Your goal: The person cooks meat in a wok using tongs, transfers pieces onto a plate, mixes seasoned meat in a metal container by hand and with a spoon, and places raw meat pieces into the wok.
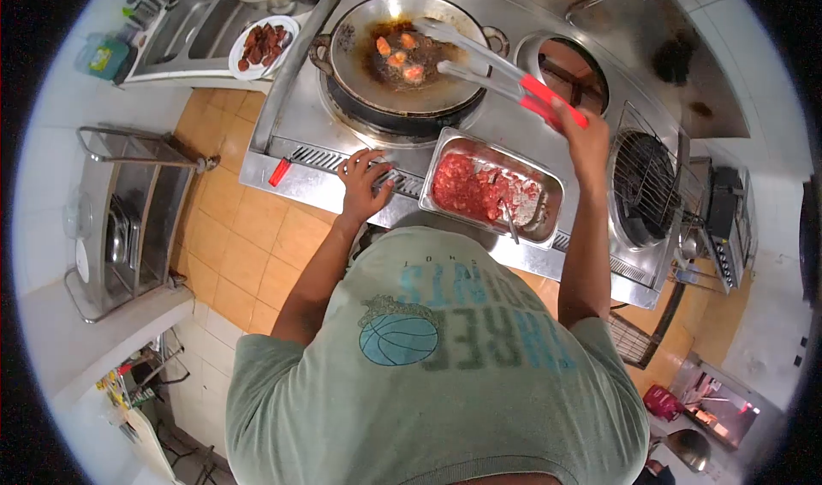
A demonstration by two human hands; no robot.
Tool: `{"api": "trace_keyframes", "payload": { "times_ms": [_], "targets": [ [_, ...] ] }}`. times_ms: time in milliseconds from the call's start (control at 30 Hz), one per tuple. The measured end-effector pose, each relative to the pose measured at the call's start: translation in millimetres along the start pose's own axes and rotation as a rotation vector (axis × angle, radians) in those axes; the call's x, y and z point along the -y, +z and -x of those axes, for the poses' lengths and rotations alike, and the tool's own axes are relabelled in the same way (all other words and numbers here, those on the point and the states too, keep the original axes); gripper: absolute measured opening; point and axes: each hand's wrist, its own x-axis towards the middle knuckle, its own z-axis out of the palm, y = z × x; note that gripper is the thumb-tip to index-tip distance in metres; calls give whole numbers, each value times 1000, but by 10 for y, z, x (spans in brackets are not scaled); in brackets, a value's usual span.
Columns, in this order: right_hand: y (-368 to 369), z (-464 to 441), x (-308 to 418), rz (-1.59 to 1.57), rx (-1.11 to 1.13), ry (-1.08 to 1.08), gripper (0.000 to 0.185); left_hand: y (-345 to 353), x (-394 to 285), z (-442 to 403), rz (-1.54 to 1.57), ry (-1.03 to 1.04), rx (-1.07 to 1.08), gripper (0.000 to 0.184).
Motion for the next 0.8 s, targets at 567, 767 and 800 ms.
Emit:
{"api": "trace_keyframes", "payload": {
  "times_ms": [567, 767, 800],
  "targets": [
    [-304, 3003, -2611, -697, -724, 458, 43, 39, -227, -116, 14, 70, 150, 27],
    [-371, 2945, -2072, -209, -648, 136, 37, 187, -403, -231, 63, 65, 159, 24],
    [-369, 2822, -2009, -176, -604, 98, 36, 212, -435, -248, 55, 55, 147, 24]
  ]
}}
